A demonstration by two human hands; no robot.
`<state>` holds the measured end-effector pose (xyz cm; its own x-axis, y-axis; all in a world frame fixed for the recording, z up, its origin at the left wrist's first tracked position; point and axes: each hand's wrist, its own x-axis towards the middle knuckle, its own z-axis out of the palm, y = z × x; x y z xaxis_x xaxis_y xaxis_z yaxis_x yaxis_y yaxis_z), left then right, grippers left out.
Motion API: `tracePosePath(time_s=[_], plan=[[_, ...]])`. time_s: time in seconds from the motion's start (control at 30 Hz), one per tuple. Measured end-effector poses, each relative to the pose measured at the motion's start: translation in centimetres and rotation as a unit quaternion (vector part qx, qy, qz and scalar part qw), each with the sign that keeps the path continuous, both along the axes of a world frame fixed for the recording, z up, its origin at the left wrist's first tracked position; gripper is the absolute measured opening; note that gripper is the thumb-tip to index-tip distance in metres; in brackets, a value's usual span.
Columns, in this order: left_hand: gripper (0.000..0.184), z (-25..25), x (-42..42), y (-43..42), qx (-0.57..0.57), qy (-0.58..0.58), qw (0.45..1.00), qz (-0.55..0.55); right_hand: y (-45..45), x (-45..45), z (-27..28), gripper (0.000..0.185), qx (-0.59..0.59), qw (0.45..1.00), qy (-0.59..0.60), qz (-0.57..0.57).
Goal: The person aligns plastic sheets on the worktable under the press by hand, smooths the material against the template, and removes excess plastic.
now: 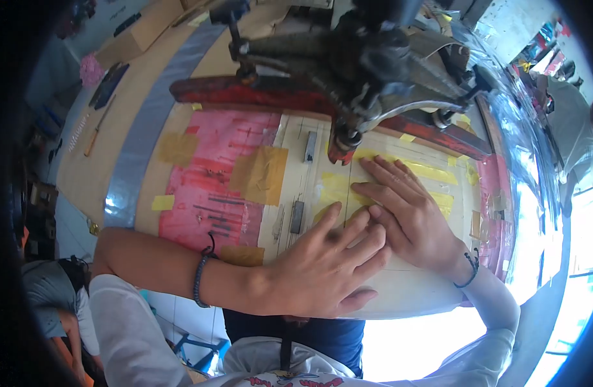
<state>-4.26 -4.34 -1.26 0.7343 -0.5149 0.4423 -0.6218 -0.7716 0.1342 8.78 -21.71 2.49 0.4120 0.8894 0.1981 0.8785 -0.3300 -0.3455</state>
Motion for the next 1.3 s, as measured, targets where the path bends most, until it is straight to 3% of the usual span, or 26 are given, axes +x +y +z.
tracePosePath(time_s=[1.3], plan=[[0.061,0.4,-0.18,0.08,0.009,0.013,1.0,-0.005,-0.33,0.11,-0.53,0.03,0.043,0.999,0.006,0.001]])
